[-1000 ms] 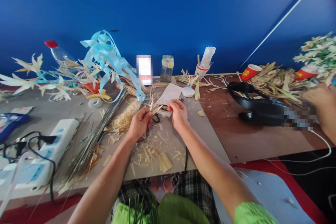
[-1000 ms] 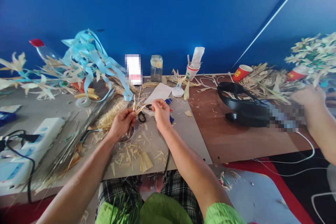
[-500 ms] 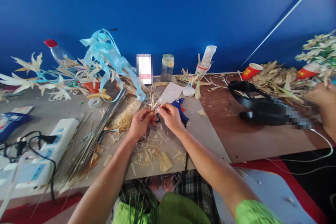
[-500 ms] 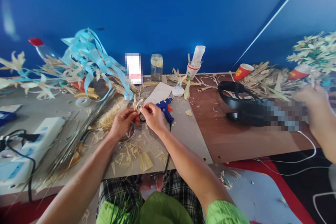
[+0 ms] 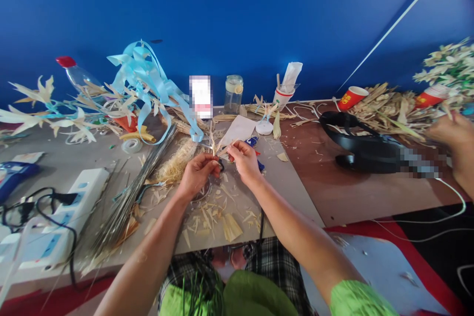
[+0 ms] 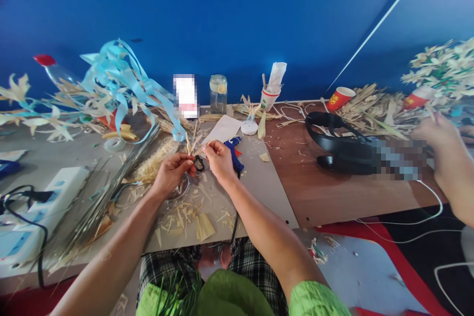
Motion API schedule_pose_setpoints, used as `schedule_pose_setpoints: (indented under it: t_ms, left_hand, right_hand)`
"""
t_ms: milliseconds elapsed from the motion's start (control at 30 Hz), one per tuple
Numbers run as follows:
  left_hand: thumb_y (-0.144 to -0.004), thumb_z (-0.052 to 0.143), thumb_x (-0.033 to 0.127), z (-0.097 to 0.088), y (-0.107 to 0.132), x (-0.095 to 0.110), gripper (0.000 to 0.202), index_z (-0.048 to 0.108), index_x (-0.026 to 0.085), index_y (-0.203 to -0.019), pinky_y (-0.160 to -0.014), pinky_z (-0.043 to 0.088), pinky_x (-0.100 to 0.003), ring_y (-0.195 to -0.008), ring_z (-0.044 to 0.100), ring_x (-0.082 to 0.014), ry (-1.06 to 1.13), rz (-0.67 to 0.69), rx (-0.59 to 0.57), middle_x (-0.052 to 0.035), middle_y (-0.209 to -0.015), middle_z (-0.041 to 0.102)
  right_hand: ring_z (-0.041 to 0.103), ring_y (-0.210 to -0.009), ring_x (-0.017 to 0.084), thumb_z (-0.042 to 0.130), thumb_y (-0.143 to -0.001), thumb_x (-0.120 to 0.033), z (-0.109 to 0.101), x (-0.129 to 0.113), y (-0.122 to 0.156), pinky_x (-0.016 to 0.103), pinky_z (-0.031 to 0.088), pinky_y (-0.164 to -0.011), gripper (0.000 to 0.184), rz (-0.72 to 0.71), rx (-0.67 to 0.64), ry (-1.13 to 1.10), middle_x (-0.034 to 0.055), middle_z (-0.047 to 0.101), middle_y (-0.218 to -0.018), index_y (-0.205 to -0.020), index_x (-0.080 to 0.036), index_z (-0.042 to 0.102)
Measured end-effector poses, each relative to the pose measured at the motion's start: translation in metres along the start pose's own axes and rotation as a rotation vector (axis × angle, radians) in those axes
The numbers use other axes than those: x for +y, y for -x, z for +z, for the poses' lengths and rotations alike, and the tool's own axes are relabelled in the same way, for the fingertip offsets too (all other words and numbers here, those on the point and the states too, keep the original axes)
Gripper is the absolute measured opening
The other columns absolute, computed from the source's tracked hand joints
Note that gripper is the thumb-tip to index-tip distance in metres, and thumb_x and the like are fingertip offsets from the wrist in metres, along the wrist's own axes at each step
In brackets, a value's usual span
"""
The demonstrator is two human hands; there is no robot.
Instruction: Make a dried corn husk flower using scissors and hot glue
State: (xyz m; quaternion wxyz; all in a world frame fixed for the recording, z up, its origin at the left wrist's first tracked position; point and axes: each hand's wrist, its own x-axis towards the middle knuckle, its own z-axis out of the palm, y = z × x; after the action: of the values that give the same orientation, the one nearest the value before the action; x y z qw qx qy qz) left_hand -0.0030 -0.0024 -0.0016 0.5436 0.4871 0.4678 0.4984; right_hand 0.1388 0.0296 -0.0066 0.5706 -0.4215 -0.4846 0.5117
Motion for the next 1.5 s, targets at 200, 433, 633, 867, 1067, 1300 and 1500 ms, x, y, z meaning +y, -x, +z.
schedule_pose_setpoints:
  t_ms: [200,433,633,867,1067,1300,1500]
  left_hand:
    - [-0.066,0.072,0.041,-0.001,0.0,-0.005,0.032,0.059,0.014,-0.078,-0.051,0.047,-0.025,-0.047,0.056,-0.0112,0.001,-0.016,-0.033,0.0009,-0.056,0.063]
    - [-0.068,0.072,0.041,-0.002,-0.003,-0.011,0.031,0.06,0.013,-0.078,-0.052,0.047,-0.025,-0.049,0.055,-0.0112,-0.012,0.023,-0.03,-0.0002,-0.058,0.063]
    - [-0.069,0.071,0.04,-0.002,-0.003,-0.013,0.031,0.061,0.013,-0.08,-0.055,0.049,-0.026,-0.051,0.057,-0.0118,-0.018,0.024,-0.067,-0.0004,-0.061,0.063]
    - [-0.072,0.068,0.043,-0.003,-0.003,-0.012,0.031,0.062,0.013,-0.077,-0.055,0.048,-0.026,-0.052,0.057,-0.0117,-0.041,0.031,-0.08,-0.0008,-0.061,0.063]
    - [-0.071,0.069,0.043,-0.001,-0.002,-0.008,0.031,0.062,0.013,-0.074,-0.055,0.048,-0.026,-0.051,0.057,-0.0118,-0.056,0.029,-0.072,-0.0008,-0.06,0.062]
    - [-0.072,0.068,0.046,-0.001,0.0,-0.006,0.035,0.061,0.013,-0.08,-0.058,0.05,-0.026,-0.056,0.059,-0.0123,-0.031,0.022,-0.099,-0.0021,-0.066,0.065]
    - [-0.076,0.064,0.048,-0.002,0.004,0.001,0.036,0.063,0.013,-0.081,-0.05,0.043,-0.023,-0.048,0.053,-0.0098,-0.046,0.017,-0.13,-0.0015,-0.059,0.063]
  right_hand:
    - [0.043,-0.05,0.007,0.062,-0.071,-0.032,0.001,-0.003,0.003,0.022,0.033,-0.053,0.019,0.038,-0.083,-0.151,-0.0042,0.054,-0.061,-0.064,-0.018,0.051]
    - [0.044,-0.046,0.003,0.067,-0.07,-0.032,0.003,-0.01,0.008,0.022,0.036,-0.05,0.021,0.055,-0.217,-0.3,0.0007,0.065,-0.092,-0.065,-0.017,0.052]
    - [0.043,-0.045,0.006,0.065,-0.075,-0.034,0.001,-0.003,0.006,0.022,0.034,-0.051,0.022,-0.032,-0.18,-0.16,-0.0048,0.054,-0.054,-0.064,-0.017,0.056]
    - [0.046,-0.049,0.005,0.069,-0.072,-0.039,0.0,-0.003,0.005,0.023,0.038,-0.052,0.024,-0.06,-0.203,-0.194,-0.0005,0.062,-0.081,-0.066,-0.018,0.058]
    - [0.058,-0.074,0.014,0.068,-0.076,-0.037,-0.003,-0.007,0.007,0.032,0.046,-0.075,0.027,-0.135,-0.288,-0.211,0.0017,0.061,-0.075,-0.058,-0.019,0.058]
    - [0.059,-0.093,0.019,0.068,-0.076,-0.036,0.0,-0.014,0.008,0.035,0.044,-0.087,0.028,-0.127,-0.323,-0.24,-0.0001,0.054,-0.056,-0.056,-0.02,0.057]
    - [0.054,-0.065,0.011,0.071,-0.073,-0.033,-0.002,-0.013,0.007,0.028,0.044,-0.068,0.02,-0.046,-0.34,-0.292,-0.0005,0.059,-0.066,-0.062,-0.019,0.062]
